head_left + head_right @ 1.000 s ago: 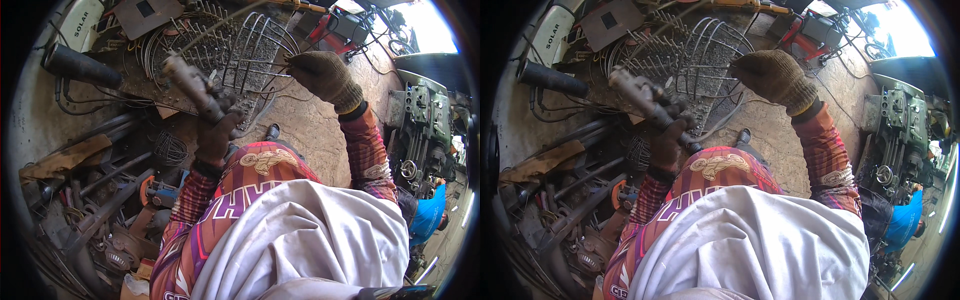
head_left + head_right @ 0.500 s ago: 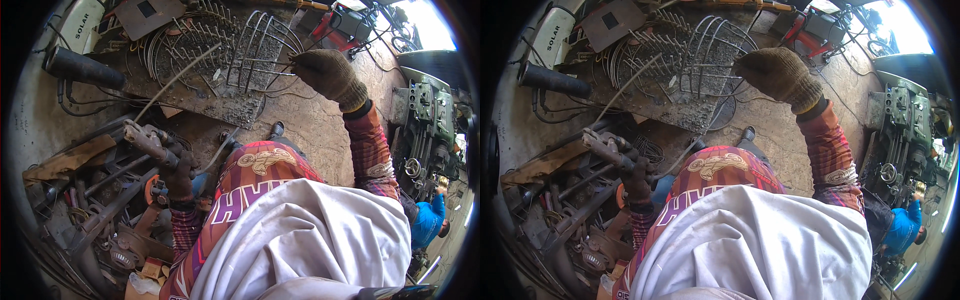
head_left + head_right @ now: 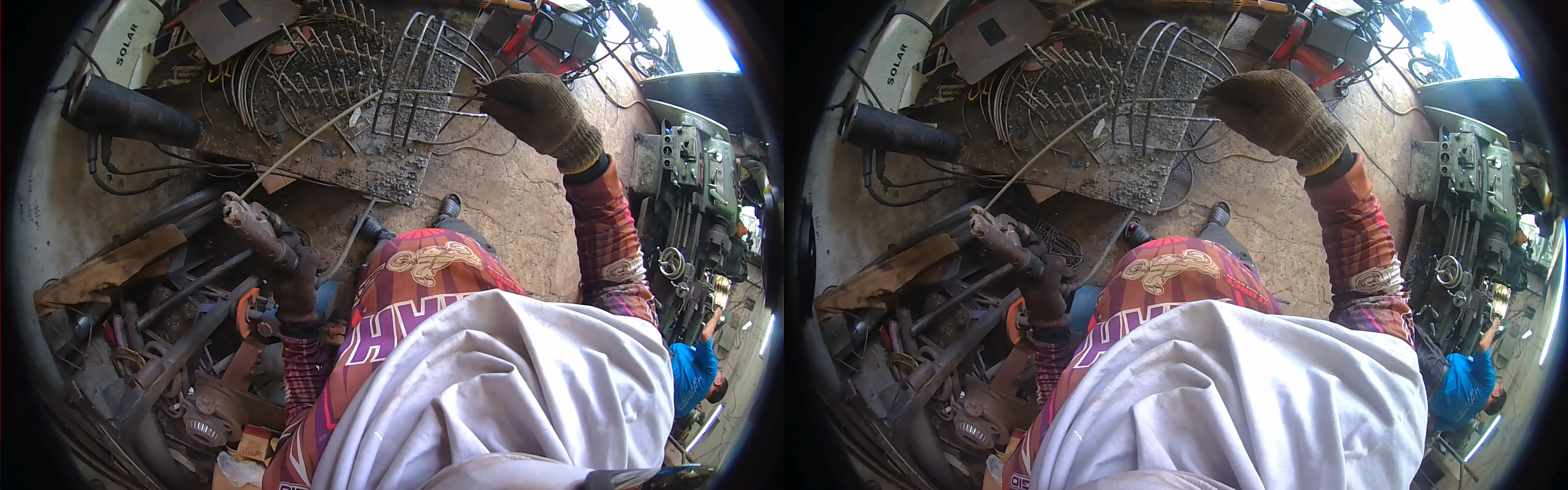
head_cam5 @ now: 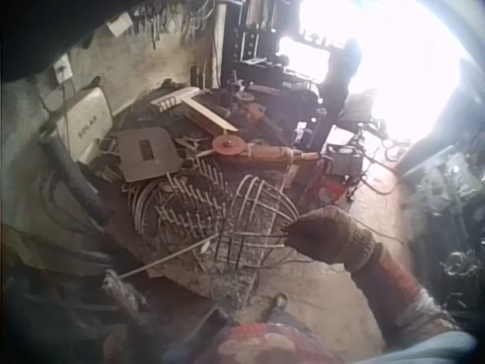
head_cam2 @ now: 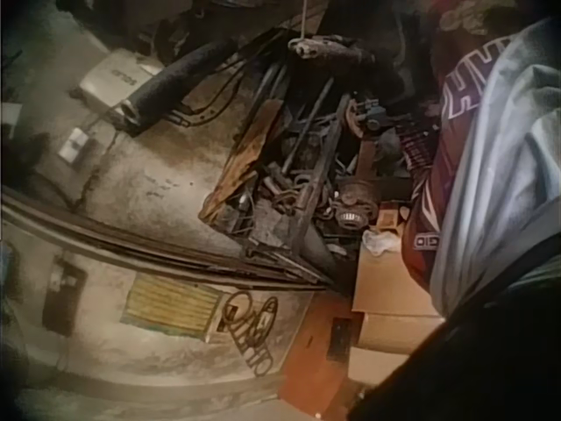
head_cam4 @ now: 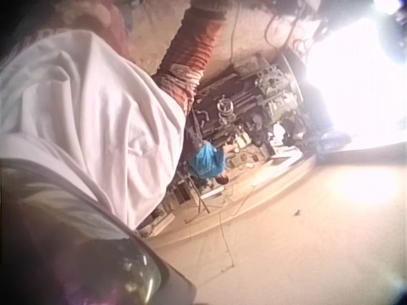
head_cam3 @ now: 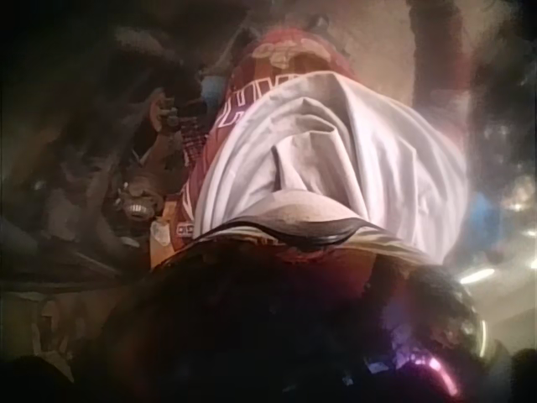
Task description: The person uses a welding torch to join metal rods together, forming a curved cage-like structure on a workbench, after using an angle grinder to smooth a piece of metal.
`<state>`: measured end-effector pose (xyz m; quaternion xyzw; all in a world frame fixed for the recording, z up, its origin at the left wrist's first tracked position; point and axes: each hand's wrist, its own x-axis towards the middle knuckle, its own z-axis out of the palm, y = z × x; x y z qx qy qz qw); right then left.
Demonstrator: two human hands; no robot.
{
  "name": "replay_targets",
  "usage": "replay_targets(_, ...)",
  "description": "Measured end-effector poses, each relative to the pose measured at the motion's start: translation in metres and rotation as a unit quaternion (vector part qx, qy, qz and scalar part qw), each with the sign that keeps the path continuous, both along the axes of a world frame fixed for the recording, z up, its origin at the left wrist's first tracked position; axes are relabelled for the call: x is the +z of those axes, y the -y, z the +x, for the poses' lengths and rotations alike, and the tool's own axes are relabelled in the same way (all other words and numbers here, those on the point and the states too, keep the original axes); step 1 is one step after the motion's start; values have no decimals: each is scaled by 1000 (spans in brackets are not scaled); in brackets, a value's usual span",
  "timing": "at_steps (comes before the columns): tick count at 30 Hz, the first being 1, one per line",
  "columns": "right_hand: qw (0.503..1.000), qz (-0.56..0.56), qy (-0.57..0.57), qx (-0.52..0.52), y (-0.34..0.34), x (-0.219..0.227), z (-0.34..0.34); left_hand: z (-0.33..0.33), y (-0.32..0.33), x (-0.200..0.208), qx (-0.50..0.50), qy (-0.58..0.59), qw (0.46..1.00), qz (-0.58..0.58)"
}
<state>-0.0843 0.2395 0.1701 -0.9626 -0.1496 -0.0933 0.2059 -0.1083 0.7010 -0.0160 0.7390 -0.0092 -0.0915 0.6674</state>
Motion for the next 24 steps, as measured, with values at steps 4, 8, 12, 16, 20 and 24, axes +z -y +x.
replay_targets(4,999,8,-40,-36,-3,2,-1,-1,6,7,19,-20,1000,-10)
replay_targets(8,998,-18,-48,-36,-3,3,-1,-2,13,31,0,-80,997,-11)
replay_targets(12,998,-12,-44,-32,-1,2,-2,-3,-4,-10,-10,-1,999,37)
replay_targets(16,999,-28,-28,-20,0,0,-1,-4,-1,-15,-13,-19,1000,14)
replay_targets(20,998,-40,-33,-26,1,0,0,-4,2,-19,-3,-13,1000,21)
replay_targets(24,998,-3,-49,-38,-1,1,-1,-4,2,-19,-3,-20,1000,24)
